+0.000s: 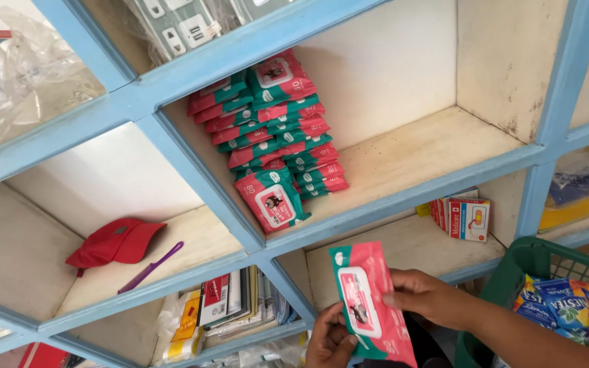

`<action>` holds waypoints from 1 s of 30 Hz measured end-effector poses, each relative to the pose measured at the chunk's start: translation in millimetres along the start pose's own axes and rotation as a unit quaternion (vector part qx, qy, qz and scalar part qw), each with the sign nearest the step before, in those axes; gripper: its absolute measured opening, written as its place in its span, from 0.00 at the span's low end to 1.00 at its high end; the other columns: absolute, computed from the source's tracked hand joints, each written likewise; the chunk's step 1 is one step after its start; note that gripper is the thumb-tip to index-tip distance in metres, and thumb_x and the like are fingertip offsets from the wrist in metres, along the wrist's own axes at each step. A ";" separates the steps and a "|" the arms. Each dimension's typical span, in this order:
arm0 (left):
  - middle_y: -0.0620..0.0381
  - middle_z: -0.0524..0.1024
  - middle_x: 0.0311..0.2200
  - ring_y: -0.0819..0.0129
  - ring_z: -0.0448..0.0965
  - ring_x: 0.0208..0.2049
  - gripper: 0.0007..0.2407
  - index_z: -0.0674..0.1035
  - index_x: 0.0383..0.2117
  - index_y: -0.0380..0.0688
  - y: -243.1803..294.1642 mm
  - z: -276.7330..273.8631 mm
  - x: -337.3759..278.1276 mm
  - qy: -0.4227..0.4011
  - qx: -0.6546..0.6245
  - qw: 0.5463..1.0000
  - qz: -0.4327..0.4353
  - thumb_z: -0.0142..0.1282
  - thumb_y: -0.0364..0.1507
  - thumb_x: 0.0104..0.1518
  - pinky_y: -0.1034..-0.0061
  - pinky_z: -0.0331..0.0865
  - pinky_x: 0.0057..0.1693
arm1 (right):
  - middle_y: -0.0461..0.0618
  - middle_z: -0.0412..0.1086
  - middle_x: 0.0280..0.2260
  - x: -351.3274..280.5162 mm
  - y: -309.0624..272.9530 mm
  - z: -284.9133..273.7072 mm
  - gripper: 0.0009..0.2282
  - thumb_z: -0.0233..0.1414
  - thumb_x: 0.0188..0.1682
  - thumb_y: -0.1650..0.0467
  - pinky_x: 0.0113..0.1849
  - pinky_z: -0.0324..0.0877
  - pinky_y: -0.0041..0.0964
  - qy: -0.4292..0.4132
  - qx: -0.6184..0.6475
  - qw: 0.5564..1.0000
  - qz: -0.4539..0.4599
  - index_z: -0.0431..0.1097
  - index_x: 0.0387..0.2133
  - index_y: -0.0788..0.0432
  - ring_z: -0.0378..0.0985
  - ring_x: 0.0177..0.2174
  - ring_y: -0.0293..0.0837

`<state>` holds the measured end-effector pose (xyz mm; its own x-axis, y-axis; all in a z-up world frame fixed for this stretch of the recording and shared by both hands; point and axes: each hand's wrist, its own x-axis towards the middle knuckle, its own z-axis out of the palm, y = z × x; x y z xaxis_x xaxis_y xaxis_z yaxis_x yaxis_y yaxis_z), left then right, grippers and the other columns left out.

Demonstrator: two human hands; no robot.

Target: Stocking and organizing packs of wet wipes on a retail shelf.

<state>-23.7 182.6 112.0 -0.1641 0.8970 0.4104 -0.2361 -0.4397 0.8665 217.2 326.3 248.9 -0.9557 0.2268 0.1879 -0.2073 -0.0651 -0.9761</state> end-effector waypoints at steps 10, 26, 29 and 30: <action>0.55 0.72 0.47 0.73 0.76 0.37 0.21 0.76 0.54 0.40 58.0 3.3 36.9 0.174 0.226 0.956 0.068 0.53 0.10 0.53 0.81 0.72 0.43 | 0.52 0.75 0.49 46.8 -62.0 39.9 0.31 0.57 0.43 0.72 0.48 0.74 0.36 0.145 -0.285 0.948 0.001 0.55 0.62 0.57 0.80 0.46 0.40; 0.44 0.53 0.69 0.53 0.79 0.49 0.33 0.58 0.68 0.51 179.3 35.6 125.8 0.220 0.524 0.822 0.035 0.53 0.18 0.53 0.65 0.76 0.51 | 0.48 0.73 0.45 210.3 -58.8 -9.7 0.22 0.53 0.44 0.82 0.46 0.73 0.33 0.221 -0.209 0.930 -0.206 0.64 0.54 0.60 0.75 0.45 0.35; 0.45 0.50 0.71 0.58 0.84 0.37 0.32 0.60 0.67 0.53 175.8 28.4 128.9 0.208 0.534 0.819 0.026 0.54 0.18 0.53 0.67 0.77 0.45 | 0.47 0.74 0.45 223.8 -43.1 -20.1 0.23 0.53 0.44 0.82 0.45 0.75 0.34 0.229 -0.192 0.937 -0.181 0.64 0.55 0.60 0.76 0.45 0.35; 0.45 0.50 0.71 0.58 0.84 0.37 0.32 0.60 0.67 0.53 174.4 26.1 128.2 0.209 0.534 0.819 0.023 0.54 0.18 0.53 0.67 0.77 0.45 | 0.47 0.74 0.45 223.7 -43.7 -17.6 0.23 0.53 0.44 0.82 0.45 0.75 0.34 0.228 -0.191 0.938 -0.179 0.64 0.55 0.60 0.76 0.45 0.35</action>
<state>-61.0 222.1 323.2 -0.5157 0.6886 0.5099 0.7147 0.0175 0.6992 16.2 396.9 331.7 -0.6321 0.5657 0.5296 -0.3243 0.4277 -0.8438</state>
